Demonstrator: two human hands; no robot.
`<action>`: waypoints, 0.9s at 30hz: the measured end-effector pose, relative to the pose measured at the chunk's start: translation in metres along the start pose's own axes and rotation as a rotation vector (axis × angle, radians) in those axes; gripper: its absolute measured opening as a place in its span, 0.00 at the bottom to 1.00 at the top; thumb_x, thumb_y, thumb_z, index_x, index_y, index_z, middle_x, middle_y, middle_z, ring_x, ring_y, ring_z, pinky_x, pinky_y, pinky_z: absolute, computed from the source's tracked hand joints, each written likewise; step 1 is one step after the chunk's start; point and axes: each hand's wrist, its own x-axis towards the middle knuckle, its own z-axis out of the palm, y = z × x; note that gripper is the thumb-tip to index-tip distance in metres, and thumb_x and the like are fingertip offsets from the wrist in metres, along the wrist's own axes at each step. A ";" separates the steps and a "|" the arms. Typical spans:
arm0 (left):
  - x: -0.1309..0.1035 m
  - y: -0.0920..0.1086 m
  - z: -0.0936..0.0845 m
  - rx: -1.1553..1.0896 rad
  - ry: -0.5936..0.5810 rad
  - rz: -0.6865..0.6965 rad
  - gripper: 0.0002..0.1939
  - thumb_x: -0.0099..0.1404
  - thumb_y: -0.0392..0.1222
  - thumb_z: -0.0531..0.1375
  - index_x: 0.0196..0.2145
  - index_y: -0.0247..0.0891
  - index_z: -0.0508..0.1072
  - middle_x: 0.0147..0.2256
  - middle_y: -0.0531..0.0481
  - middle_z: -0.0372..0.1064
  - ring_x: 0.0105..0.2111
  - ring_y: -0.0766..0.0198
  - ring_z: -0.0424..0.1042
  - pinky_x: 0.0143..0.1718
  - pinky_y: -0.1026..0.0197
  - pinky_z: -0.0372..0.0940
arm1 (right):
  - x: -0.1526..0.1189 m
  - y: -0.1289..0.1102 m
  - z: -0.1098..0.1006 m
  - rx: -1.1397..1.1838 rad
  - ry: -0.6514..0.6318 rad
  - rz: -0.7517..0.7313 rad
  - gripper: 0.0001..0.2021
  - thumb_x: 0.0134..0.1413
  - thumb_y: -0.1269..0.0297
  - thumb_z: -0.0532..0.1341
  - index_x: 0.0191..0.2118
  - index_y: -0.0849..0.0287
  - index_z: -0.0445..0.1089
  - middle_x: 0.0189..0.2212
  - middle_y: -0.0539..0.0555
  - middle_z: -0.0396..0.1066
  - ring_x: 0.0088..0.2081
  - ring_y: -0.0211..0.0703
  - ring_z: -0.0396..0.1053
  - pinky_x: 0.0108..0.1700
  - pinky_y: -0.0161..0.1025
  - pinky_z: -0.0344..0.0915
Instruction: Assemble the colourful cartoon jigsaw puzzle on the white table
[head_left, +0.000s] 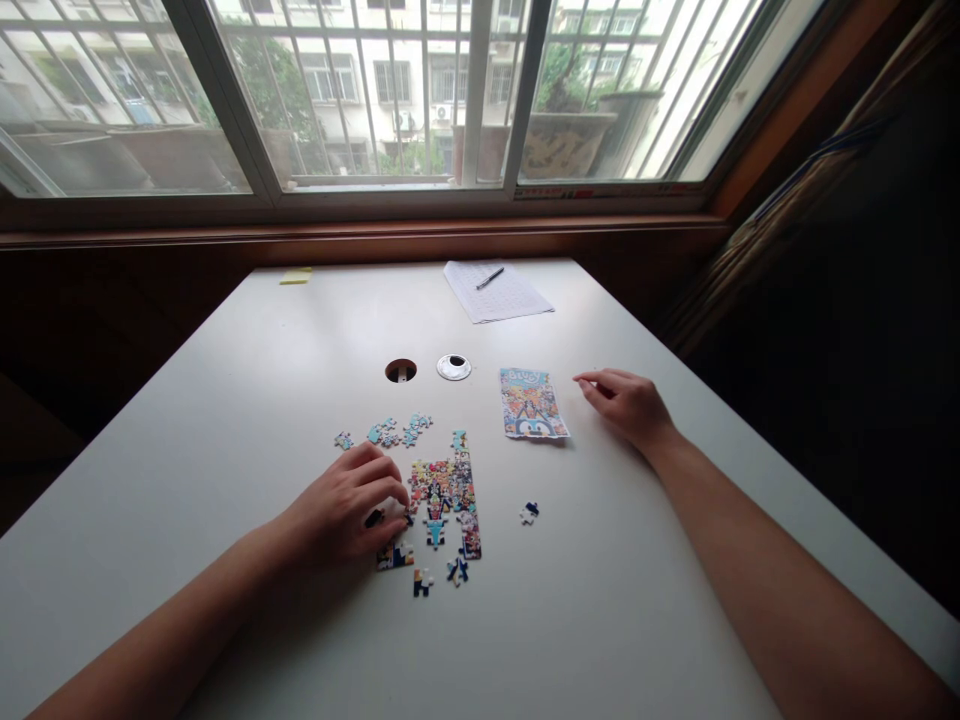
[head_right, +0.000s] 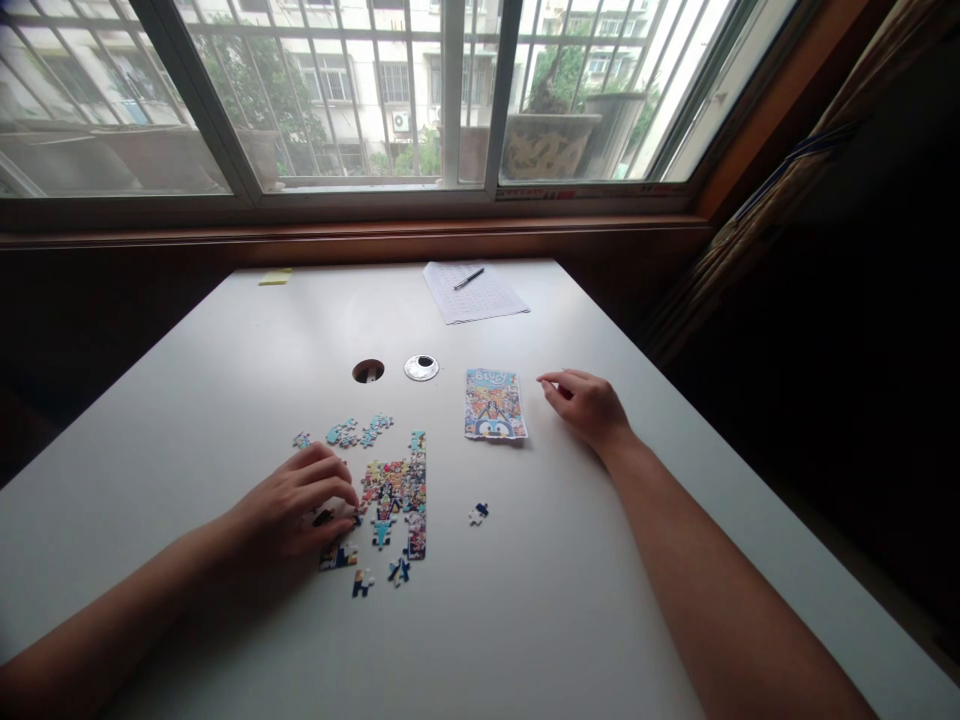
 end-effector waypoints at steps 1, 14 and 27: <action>0.000 0.000 0.000 0.001 -0.001 -0.003 0.05 0.65 0.39 0.62 0.40 0.42 0.74 0.38 0.48 0.72 0.42 0.57 0.66 0.48 0.53 0.63 | 0.000 0.000 0.000 -0.001 0.000 -0.001 0.12 0.63 0.60 0.58 0.41 0.54 0.79 0.31 0.52 0.78 0.30 0.44 0.73 0.36 0.40 0.69; 0.000 -0.002 0.005 0.042 0.007 0.009 0.05 0.66 0.44 0.63 0.38 0.43 0.74 0.37 0.49 0.72 0.41 0.57 0.67 0.47 0.54 0.62 | 0.000 -0.001 0.001 -0.002 0.000 -0.002 0.12 0.63 0.60 0.58 0.40 0.55 0.79 0.33 0.52 0.79 0.31 0.44 0.74 0.37 0.41 0.69; -0.001 -0.004 0.009 0.064 0.018 0.019 0.05 0.66 0.46 0.64 0.37 0.43 0.74 0.37 0.49 0.72 0.40 0.57 0.67 0.46 0.54 0.62 | 0.000 0.000 0.001 0.005 -0.004 -0.001 0.11 0.63 0.60 0.58 0.41 0.54 0.79 0.34 0.52 0.79 0.32 0.44 0.75 0.38 0.41 0.69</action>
